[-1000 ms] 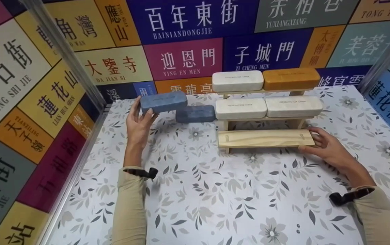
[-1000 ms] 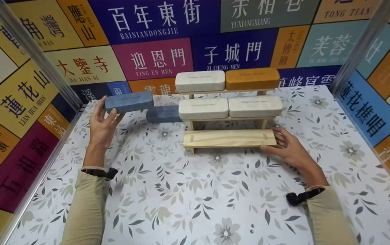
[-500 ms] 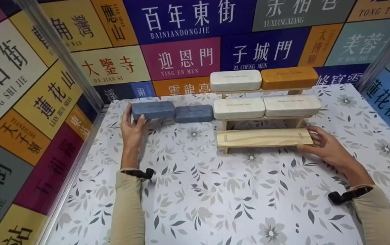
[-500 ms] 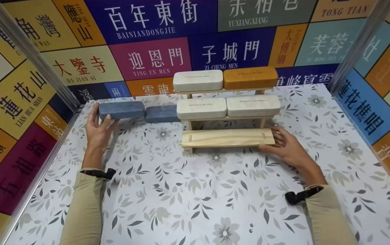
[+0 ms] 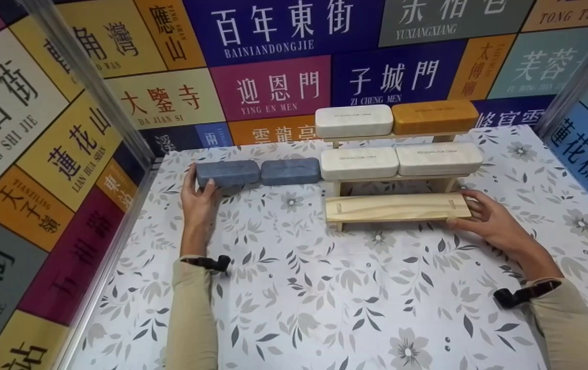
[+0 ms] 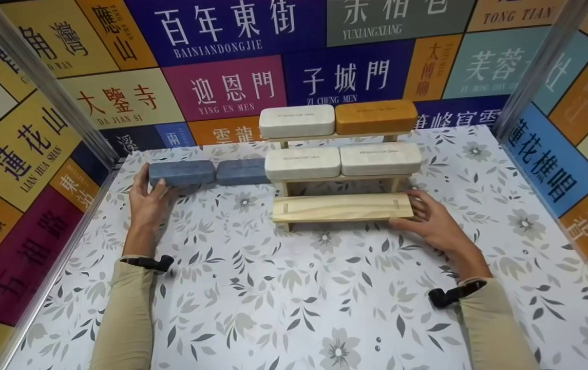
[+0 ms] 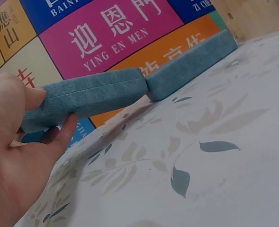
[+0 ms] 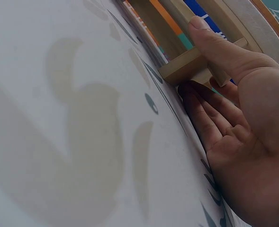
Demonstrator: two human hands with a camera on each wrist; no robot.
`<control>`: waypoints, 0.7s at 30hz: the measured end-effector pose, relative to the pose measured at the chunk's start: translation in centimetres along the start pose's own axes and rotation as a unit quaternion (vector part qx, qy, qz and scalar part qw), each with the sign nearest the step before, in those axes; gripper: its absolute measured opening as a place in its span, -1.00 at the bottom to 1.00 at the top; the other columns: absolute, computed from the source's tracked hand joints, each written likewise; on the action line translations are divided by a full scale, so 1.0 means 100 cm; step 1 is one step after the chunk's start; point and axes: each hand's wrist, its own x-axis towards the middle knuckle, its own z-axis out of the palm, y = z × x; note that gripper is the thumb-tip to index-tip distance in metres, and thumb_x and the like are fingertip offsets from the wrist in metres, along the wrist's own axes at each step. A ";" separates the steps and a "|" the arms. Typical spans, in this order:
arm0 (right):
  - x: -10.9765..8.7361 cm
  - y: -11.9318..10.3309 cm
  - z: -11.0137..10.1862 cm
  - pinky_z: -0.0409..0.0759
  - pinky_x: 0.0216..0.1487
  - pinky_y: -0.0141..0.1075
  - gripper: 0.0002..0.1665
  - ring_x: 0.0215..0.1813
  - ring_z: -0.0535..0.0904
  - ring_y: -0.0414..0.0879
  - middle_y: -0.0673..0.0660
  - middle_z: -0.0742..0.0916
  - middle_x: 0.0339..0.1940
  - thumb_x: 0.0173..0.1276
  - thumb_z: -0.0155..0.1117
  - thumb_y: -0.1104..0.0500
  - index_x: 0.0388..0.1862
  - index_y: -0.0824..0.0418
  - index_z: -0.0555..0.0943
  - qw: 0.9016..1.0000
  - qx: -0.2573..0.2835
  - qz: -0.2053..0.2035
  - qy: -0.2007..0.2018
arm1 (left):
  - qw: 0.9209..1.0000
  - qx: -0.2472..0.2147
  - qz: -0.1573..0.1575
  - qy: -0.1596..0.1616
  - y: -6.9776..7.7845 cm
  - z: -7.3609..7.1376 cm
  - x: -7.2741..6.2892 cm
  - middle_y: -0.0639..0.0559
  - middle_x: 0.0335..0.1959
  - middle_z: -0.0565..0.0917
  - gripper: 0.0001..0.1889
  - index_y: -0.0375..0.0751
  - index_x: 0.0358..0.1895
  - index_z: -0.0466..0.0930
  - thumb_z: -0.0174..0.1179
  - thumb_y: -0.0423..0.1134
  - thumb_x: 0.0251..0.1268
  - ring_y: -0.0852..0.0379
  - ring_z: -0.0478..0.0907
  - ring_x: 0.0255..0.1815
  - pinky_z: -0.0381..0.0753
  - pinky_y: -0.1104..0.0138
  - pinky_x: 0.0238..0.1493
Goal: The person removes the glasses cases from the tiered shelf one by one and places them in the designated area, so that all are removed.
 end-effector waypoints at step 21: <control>0.000 0.000 0.001 0.68 0.21 -0.57 -0.18 0.28 0.65 -0.45 -0.24 0.65 0.30 0.56 0.39 0.31 0.68 0.27 0.26 1.000 0.014 -0.004 -0.001 | 0.973 0.219 0.041 0.056 -0.011 -0.005 0.004 -0.20 0.77 -0.01 -0.23 -0.11 0.78 0.02 0.11 -0.47 0.64 -0.20 0.31 0.70 0.57 0.17 0.58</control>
